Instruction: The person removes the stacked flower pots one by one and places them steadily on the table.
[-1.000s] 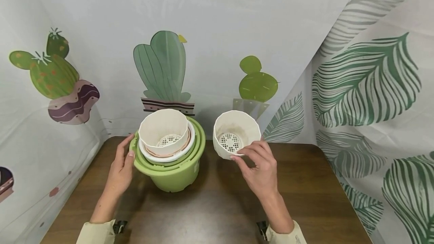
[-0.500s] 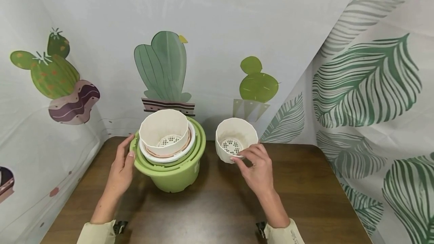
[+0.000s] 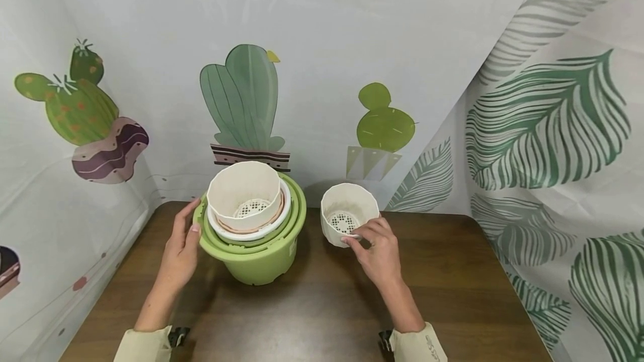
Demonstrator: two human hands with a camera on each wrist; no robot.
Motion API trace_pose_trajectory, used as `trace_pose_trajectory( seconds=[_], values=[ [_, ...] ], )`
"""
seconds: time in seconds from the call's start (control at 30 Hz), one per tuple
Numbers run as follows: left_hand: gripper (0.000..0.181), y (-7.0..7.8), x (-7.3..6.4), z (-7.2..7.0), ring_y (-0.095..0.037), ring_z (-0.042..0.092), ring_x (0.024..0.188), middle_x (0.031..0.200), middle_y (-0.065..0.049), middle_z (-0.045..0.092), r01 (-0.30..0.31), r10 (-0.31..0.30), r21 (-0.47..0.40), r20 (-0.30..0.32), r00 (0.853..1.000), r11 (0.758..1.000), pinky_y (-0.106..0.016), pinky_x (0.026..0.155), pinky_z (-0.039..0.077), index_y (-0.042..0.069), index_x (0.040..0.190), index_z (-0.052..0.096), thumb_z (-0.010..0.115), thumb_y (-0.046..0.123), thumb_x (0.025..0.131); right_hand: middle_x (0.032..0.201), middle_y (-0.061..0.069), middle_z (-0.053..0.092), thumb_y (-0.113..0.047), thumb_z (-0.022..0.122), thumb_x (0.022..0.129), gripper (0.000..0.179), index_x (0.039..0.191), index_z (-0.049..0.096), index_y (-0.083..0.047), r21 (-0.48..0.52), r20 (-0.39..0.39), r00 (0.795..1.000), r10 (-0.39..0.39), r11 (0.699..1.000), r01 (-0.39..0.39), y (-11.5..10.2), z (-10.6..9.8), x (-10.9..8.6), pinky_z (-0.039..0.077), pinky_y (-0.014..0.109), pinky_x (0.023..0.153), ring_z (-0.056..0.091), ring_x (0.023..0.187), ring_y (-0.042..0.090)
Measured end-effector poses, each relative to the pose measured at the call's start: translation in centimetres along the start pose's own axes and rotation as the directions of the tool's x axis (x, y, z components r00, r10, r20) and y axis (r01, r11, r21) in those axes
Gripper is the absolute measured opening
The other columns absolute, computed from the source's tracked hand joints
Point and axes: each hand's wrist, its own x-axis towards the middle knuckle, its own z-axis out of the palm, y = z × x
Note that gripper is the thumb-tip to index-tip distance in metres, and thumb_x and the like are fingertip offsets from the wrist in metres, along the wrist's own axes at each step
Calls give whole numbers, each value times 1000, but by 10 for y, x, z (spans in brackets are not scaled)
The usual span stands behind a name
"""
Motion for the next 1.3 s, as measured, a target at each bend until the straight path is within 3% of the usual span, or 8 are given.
trace_pose_trajectory(
  seconds=[0.23,0.63,0.87,1.3],
  values=[
    [53,2,1,0,-4,36,148,168,-11,37,-9,9,-11,-1,1000,1000,-7,110,31,27,167,32,39,18,116,76,-3,73,-21,99,73,20,77,82,-10,-47,21,1000,-16,999,17,10,5,-6,51,34,82,64,87,21],
    [53,2,0,0,-5,36,148,169,-10,37,-5,5,-15,-2,1000,1000,-8,110,30,27,167,32,38,17,116,73,-2,71,-20,99,72,22,76,81,-9,-60,45,999,-25,998,28,20,16,-12,52,35,71,63,84,20],
    [52,2,1,1,-4,36,148,168,-11,38,-24,24,-17,-9,1000,1000,-8,111,30,24,167,33,39,17,116,73,0,71,-18,100,70,24,75,79,-9,-58,48,999,-9,998,12,21,20,-15,51,33,70,63,84,20],
    [52,0,1,0,0,36,147,168,-13,38,-55,55,-21,-16,998,998,-7,111,30,22,167,33,40,15,116,81,1,69,-15,99,73,30,83,71,-10,-133,106,994,31,991,-17,16,23,-14,50,38,80,58,90,26]
  ],
)
